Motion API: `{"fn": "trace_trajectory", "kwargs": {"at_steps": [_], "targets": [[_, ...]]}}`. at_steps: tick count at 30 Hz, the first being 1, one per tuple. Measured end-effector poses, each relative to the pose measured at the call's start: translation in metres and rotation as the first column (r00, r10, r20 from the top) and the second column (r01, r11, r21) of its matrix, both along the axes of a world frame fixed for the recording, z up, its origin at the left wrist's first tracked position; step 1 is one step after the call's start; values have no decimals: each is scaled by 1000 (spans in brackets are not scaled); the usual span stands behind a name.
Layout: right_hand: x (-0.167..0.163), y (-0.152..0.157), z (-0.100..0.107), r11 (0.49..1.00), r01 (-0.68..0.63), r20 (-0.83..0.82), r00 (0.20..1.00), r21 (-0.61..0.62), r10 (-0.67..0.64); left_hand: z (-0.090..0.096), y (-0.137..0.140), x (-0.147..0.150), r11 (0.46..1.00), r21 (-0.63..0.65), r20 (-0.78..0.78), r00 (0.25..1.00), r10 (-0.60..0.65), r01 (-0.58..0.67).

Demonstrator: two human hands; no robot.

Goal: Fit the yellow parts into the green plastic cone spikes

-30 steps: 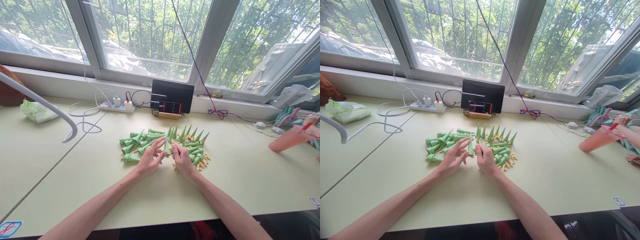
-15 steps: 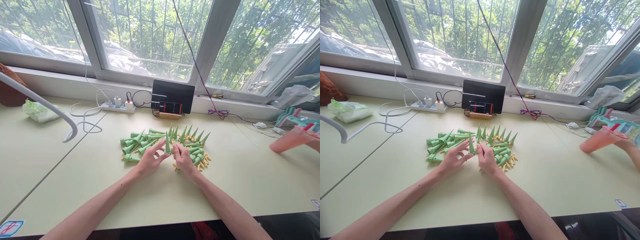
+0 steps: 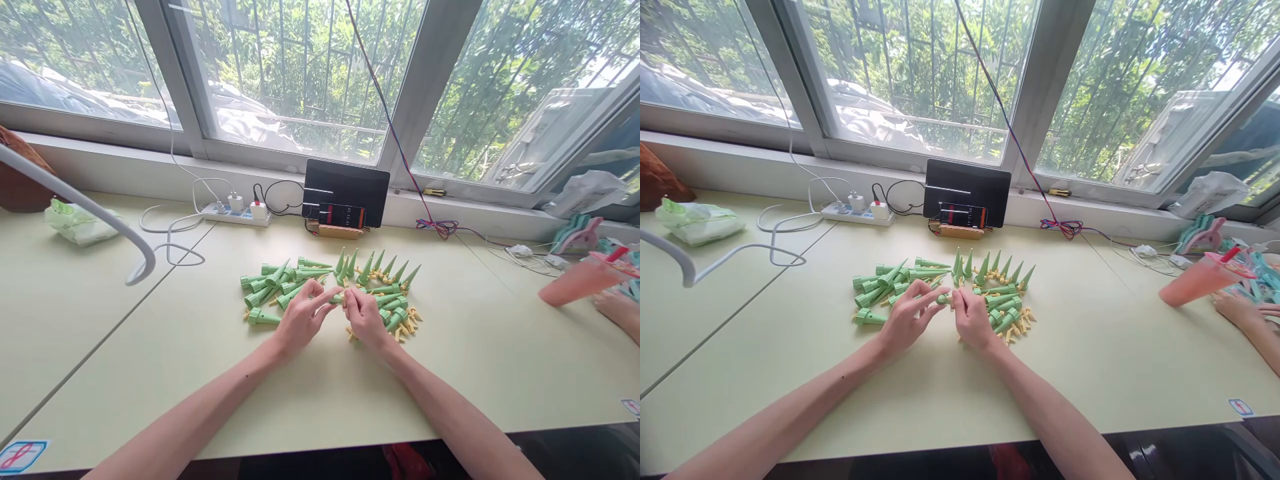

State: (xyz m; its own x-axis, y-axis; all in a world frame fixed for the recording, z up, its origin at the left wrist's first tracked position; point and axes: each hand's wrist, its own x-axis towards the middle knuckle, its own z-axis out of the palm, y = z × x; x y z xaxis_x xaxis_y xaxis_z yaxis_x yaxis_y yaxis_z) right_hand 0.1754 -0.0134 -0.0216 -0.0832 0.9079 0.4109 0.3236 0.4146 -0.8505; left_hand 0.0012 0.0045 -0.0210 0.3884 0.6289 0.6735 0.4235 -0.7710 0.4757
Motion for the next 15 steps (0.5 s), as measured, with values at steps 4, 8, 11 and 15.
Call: {"fn": "trace_trajectory", "kwargs": {"at_steps": [4, 8, 11, 15], "targets": [[-1, -1, 0, 1000, 6, 10, 1000, 7, -6, 1, -3, 2, 1000, 25, 35, 999, -12, 11], [-2, -2, 1, 1000, 3, 13, 1000, 18, -4, 3, -5, 5, 999, 50, 59, 998, 9, -12], [-2, -3, 2, 1000, 4, 5, 1000, 18, -4, 5, -7, 5, 998, 63, 73, 997, 5, -10], [-2, -3, 4, 1000, 6, -2, 1000, 12, -6, 9, -8, 4, 998, 33, 96, 994, -58, 55]]}}
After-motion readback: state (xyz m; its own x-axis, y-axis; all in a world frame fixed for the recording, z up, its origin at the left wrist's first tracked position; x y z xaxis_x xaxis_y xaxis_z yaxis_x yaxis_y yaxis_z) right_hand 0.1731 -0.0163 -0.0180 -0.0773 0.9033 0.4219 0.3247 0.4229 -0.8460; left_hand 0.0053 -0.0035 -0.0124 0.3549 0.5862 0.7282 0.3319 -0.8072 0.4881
